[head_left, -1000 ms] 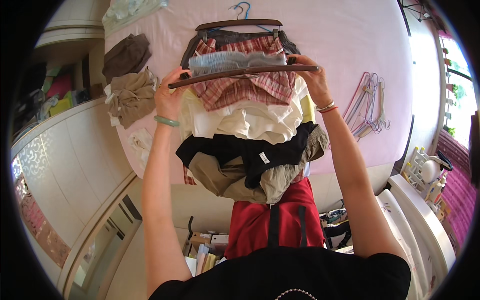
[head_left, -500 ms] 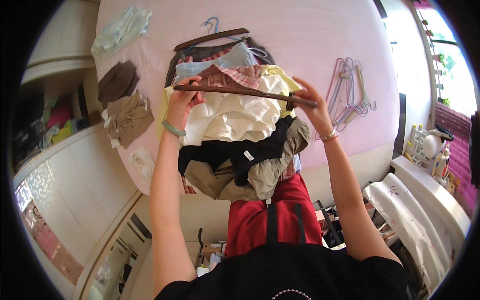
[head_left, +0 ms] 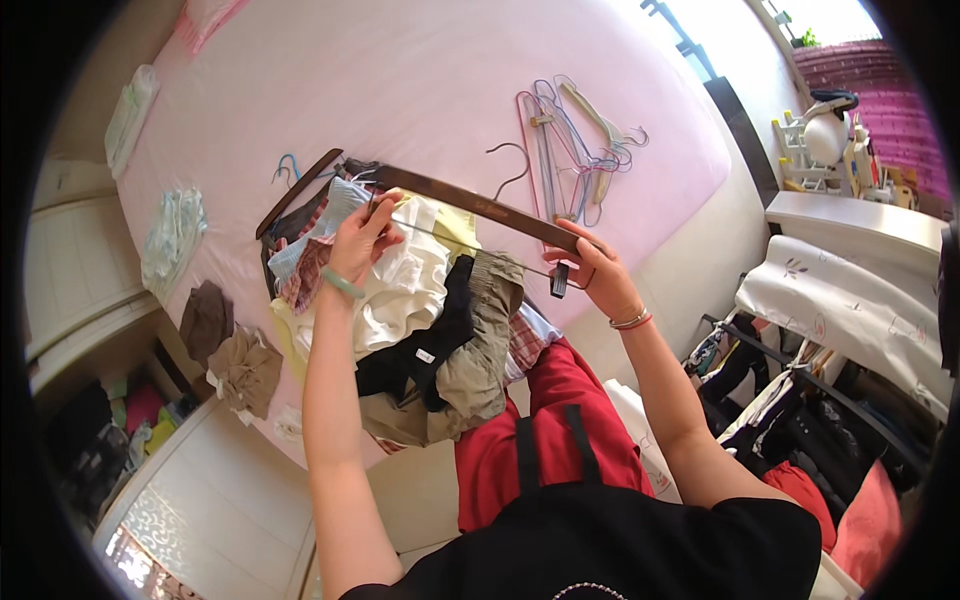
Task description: The person removes several garments from hangers and places the empty hangers on the bed. They then fold a pair of khaki shorts and a black t-shirt by hand, smoothing the fabric and stacking the folded items on the bed.
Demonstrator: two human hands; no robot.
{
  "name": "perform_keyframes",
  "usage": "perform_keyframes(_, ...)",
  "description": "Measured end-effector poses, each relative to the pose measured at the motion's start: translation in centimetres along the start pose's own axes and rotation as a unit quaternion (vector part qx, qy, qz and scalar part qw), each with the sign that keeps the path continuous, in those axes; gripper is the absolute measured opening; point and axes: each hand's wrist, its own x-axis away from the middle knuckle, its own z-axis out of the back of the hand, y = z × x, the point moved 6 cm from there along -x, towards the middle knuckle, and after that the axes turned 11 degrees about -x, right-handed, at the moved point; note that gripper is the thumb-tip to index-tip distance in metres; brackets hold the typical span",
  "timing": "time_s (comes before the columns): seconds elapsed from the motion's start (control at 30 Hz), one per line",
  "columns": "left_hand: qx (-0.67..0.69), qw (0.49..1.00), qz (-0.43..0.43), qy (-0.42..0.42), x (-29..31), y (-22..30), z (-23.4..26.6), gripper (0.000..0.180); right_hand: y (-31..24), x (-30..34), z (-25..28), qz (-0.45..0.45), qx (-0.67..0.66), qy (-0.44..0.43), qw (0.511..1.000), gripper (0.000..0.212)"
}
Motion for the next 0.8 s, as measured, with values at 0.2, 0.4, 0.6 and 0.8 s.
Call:
perform_keyframes(0.2,0.156,0.985,-0.078,0.003,-6.9,-0.3,-6.2,0.052,1.1,1.0,4.0,0.046,-0.140,0.074,0.986,0.050)
perform_keyframes(0.4,0.130,0.991,0.018,-0.007,-11.0,-5.5,-15.6,0.078,4.2,-2.6,7.8,0.109,-0.251,0.139,0.952,0.046)
perform_keyframes(0.6,-0.007,0.998,0.056,-0.029,-13.2,-10.4,-20.5,0.091,7.6,-8.0,12.6,0.139,-0.322,0.194,0.916,0.043)
perform_keyframes(0.8,-0.005,0.998,0.058,-0.032,-14.3,-13.9,-20.8,0.092,10.3,-10.4,16.0,0.147,-0.326,0.221,0.907,0.044)
